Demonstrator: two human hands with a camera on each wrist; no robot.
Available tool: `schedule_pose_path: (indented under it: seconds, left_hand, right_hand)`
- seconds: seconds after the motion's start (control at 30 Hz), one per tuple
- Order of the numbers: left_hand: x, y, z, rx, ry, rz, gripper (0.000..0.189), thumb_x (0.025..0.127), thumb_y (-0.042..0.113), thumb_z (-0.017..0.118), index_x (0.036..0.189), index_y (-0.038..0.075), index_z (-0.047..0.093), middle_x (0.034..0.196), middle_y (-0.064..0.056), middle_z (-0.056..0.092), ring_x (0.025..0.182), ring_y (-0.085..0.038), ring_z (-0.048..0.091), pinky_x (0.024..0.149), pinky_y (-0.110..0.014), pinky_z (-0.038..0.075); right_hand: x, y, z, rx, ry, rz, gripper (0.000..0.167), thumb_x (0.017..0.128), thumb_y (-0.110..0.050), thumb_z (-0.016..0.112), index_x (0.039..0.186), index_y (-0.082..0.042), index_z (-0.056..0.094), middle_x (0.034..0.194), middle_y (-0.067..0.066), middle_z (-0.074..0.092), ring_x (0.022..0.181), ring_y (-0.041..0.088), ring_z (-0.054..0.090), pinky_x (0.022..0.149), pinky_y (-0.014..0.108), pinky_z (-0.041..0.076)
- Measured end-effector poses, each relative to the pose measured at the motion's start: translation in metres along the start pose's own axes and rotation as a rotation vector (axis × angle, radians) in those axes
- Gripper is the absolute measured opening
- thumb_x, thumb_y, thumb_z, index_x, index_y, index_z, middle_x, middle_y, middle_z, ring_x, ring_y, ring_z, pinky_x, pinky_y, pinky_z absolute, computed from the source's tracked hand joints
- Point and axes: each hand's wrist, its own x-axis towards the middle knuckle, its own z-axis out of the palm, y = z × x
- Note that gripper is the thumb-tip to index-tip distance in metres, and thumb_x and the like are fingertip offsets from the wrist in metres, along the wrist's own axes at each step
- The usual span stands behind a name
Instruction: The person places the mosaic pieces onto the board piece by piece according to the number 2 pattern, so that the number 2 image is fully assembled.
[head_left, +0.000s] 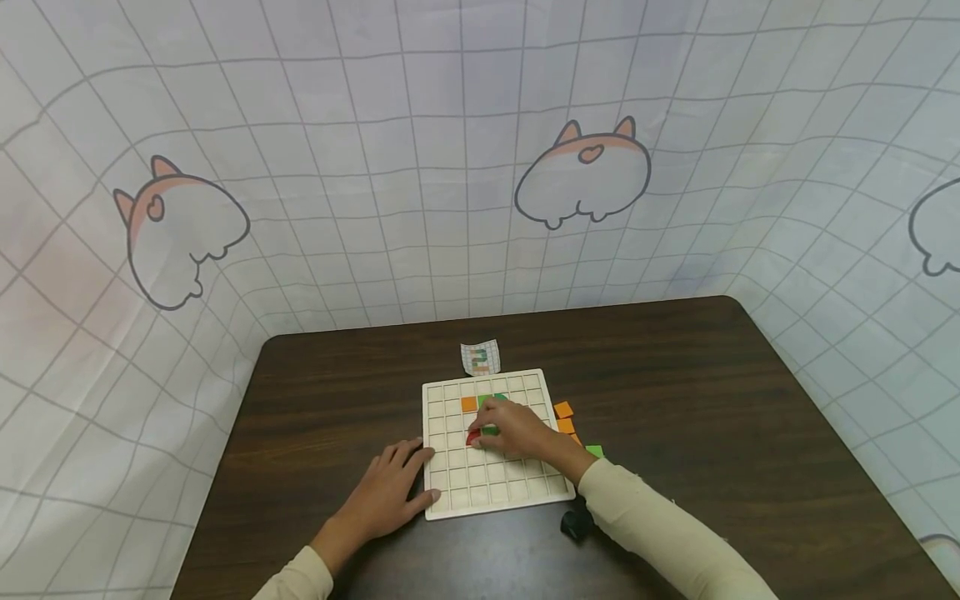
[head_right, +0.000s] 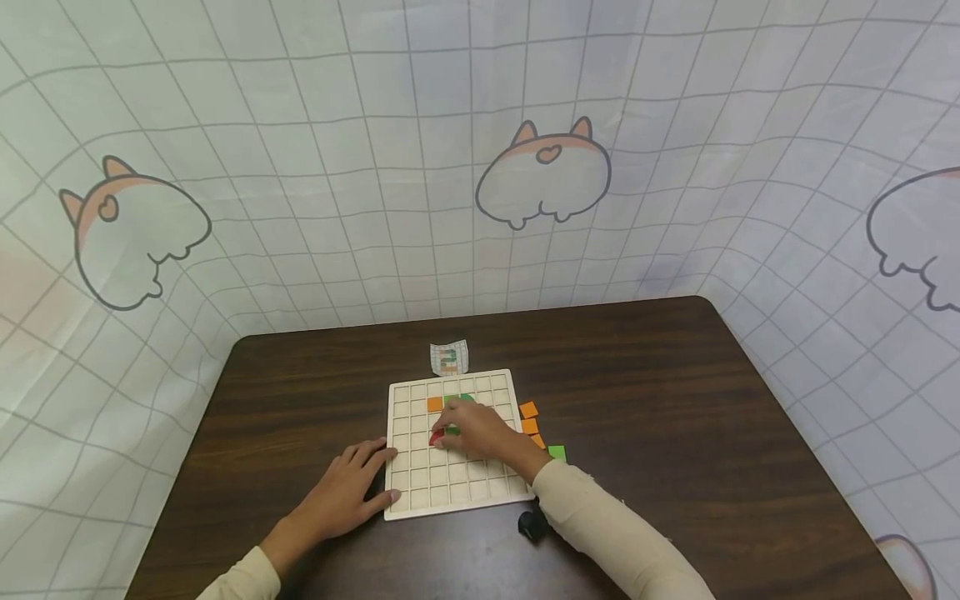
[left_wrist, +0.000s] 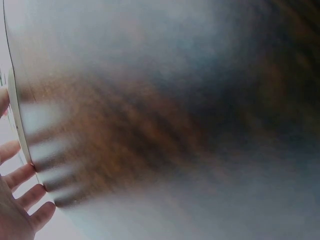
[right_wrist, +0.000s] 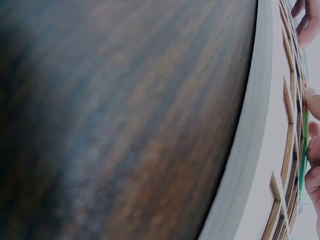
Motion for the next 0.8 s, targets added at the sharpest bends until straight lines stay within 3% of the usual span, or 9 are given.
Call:
schedule_pose_path:
  seconds: [0.2, 0.8]
  left_hand:
    - [0.0001, -0.0004, 0.0002, -0.007, -0.005, -0.007, 0.066, 0.097, 0.058, 0.056, 0.148, 0.017, 0.047, 0.154, -0.012, 0.042, 0.138, -0.035, 0.043, 0.105, -0.058, 0.039]
    - [-0.0009, 0.0017, -0.0020, -0.003, 0.000, -0.002, 0.064, 0.097, 0.056, 0.058, 0.147, 0.016, 0.049, 0.153, -0.013, 0.044, 0.136, -0.035, 0.044, 0.103, -0.059, 0.041]
  right_hand:
    - [0.0008, 0.0008, -0.0004, -0.012, -0.005, -0.043, 0.021, 0.094, -0.029, 0.072, 0.110, -0.018, 0.079, 0.106, -0.004, 0.064, 0.091, 0.010, 0.059, 0.074, 0.024, 0.049]
    - [-0.0031, -0.0028, -0.0010, -0.031, -0.003, -0.054, 0.022, 0.097, -0.029, 0.069, 0.114, -0.018, 0.077, 0.106, -0.006, 0.062, 0.087, 0.007, 0.058, 0.072, 0.023, 0.049]
